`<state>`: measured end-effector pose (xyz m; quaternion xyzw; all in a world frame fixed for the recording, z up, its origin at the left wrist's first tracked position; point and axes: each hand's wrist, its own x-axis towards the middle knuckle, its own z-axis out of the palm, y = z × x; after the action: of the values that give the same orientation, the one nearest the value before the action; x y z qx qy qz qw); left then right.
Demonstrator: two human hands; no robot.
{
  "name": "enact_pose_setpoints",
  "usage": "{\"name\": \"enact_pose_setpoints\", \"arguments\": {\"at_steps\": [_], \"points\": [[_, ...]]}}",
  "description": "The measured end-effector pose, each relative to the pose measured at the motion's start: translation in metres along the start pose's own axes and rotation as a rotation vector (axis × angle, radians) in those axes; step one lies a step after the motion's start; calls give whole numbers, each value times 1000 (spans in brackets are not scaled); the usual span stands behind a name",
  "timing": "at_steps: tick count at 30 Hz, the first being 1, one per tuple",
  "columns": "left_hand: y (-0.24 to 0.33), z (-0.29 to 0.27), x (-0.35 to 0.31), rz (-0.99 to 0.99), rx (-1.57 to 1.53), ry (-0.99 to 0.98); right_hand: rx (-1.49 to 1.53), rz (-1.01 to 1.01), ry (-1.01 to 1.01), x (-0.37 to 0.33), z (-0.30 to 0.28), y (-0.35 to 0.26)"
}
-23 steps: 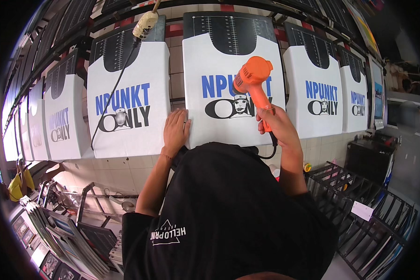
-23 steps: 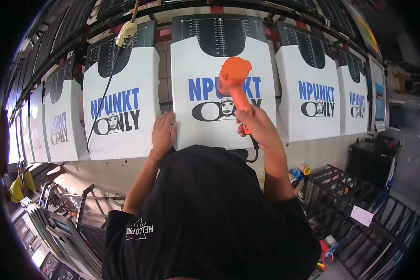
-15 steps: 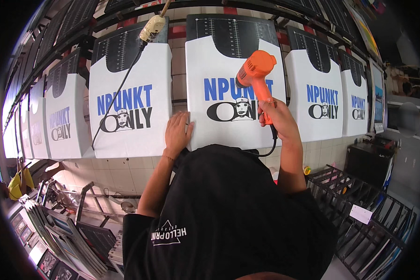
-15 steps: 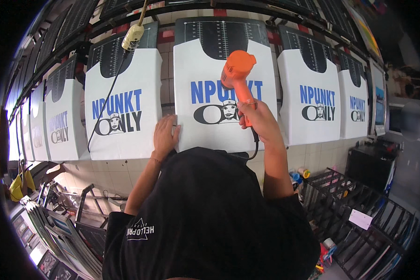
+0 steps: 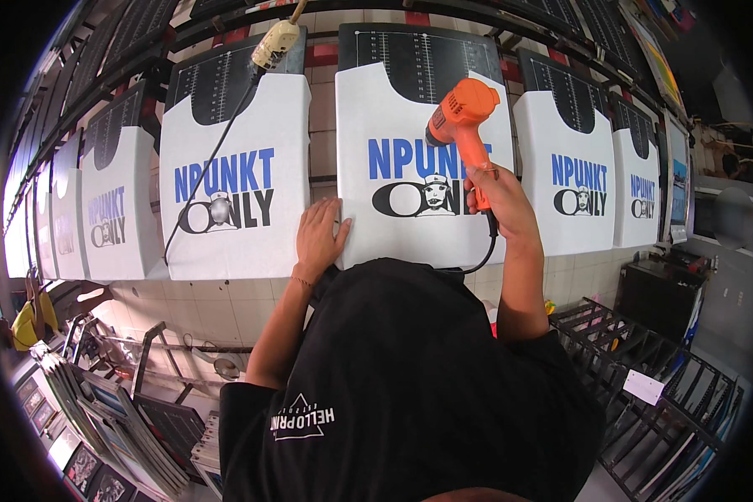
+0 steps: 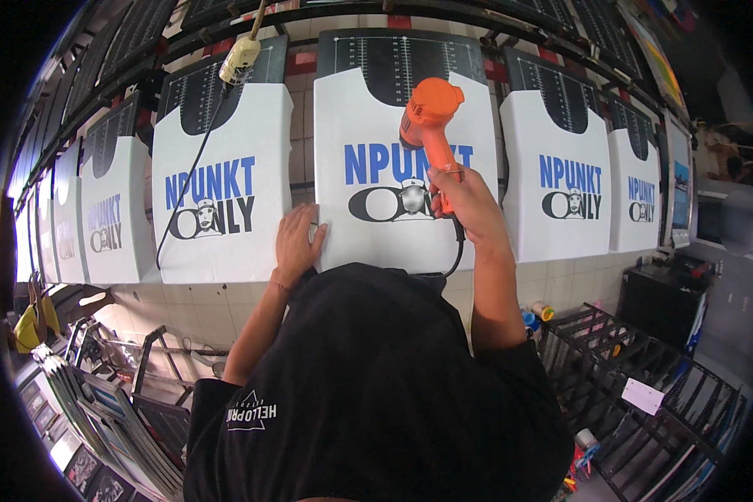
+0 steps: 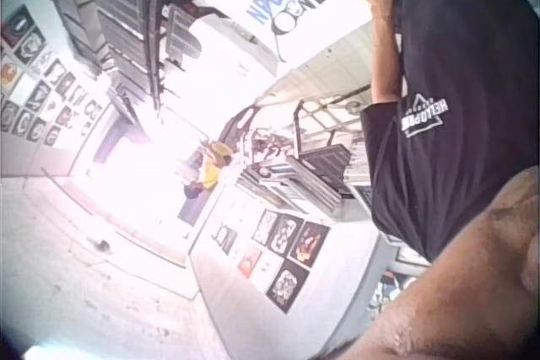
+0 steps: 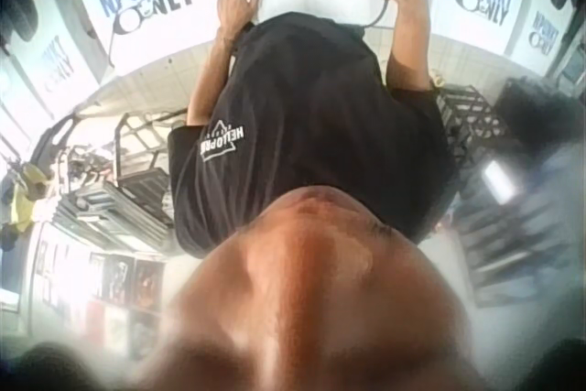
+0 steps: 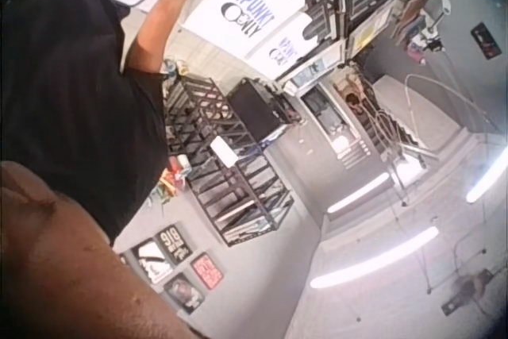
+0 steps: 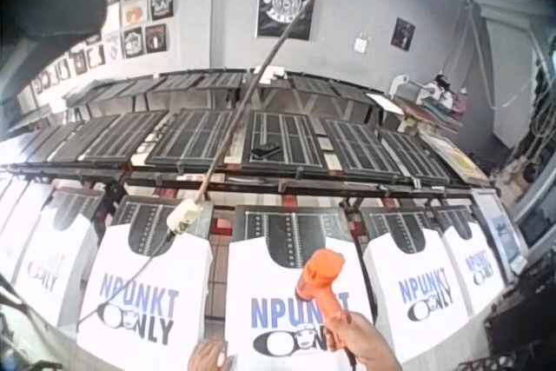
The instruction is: The person uses a heat gun to dry the ink on several screen-printed white tank tops arranged on a rack.
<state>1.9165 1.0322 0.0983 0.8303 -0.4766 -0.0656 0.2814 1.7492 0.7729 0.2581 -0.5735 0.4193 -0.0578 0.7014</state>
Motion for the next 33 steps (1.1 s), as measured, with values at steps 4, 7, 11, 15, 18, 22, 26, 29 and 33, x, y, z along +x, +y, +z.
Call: {"name": "enact_pose_setpoints", "arguments": {"at_steps": [4, 7, 11, 15, 18, 22, 26, 29, 33], "points": [[0, -1, 0, -1, -5, 2, -14, 47, -2, -10, 0, 1], [0, 1, 0, 11, 13, 8, 15, 71, -17, -20, -3, 7], [0, 1, -1, 6, -3, 18, 16, 106, -24, -37, -5, 13], [-1, 1, -1, 9, -3, 18, 45, 111, -33, -48, -4, 16], [-1, 1, -1, 3, -3, 12, 35, 131, -46, -48, -2, 18], [-2, 1, -1, -2, -11, 11, 50, 118, -89, -46, 3, 18], [1, -1, 0, -14, -9, 13, 23, 107, -116, -41, 7, 16], [2, -2, 0, -19, -18, 9, -1, 99, -118, -35, 9, 13], [1, -1, 0, -25, -18, 3, -8, 95, -86, -23, 10, 10]]}}
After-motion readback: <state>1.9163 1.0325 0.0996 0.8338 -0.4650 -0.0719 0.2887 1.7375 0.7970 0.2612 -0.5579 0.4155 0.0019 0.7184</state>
